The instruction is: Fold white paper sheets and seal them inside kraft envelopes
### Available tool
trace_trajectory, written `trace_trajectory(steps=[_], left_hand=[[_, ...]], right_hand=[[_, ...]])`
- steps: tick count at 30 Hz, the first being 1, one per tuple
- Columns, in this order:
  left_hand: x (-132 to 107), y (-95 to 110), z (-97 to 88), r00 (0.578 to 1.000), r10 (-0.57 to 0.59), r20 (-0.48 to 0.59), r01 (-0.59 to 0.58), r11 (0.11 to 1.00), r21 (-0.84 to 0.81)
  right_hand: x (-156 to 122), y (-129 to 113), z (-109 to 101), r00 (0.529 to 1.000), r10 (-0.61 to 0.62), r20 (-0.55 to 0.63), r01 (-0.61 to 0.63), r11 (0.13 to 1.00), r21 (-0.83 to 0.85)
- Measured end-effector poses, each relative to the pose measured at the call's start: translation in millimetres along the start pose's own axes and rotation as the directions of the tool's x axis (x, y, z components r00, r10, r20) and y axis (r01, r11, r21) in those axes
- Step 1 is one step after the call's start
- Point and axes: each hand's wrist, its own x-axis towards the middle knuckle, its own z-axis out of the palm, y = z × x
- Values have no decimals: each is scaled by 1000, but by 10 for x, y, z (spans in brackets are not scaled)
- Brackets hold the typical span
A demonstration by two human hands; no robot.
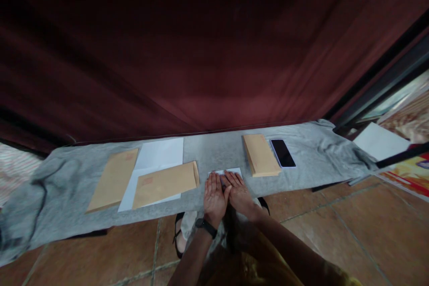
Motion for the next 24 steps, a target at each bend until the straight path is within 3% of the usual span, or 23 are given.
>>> trace_trajectory(steps=[15, 24], left_hand=[[64, -127, -13, 1000, -5, 4, 5, 1000, -23], [46, -138, -120, 998, 11, 54, -11, 1000, -2]], right_hand=[[-29, -4, 16, 981, 189, -32, -189, 982, 6], [-108, 185, -18, 977, 187, -101, -188, 982, 4]])
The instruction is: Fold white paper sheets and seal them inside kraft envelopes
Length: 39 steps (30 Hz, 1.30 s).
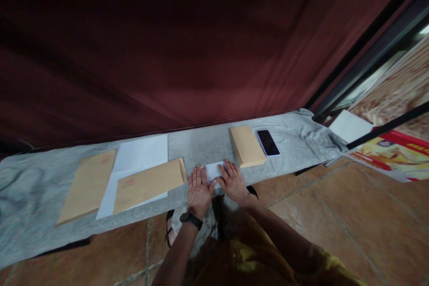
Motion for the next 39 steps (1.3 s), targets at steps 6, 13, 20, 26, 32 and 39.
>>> trace_trajectory(steps=[6, 13, 20, 26, 32, 39], left_hand=[[-201, -151, -96, 999, 27, -27, -27, 999, 20], [-369, -268, -155, 994, 103, -27, -101, 993, 54], [-412, -280, -174, 992, 122, -9, -121, 989, 85], [-418, -253, -202, 996, 75, 54, -79, 994, 74], [-410, -216, -233, 997, 52, 65, -51, 999, -15], [-232, 29, -295, 969, -237, 74, 248, 913, -324]], right_hand=[[-47, 70, 1, 1000, -24, 13, 24, 999, -38], [-59, 71, 41, 1000, -21, 2, 21, 998, -55], [-109, 120, 13, 995, -95, 17, 96, 995, -28], [-147, 240, -82, 963, -245, 109, 238, 968, 76], [-87, 311, -121, 945, -253, 209, 230, 965, 129], [-59, 348, -177, 926, -258, 276, 217, 961, 171]])
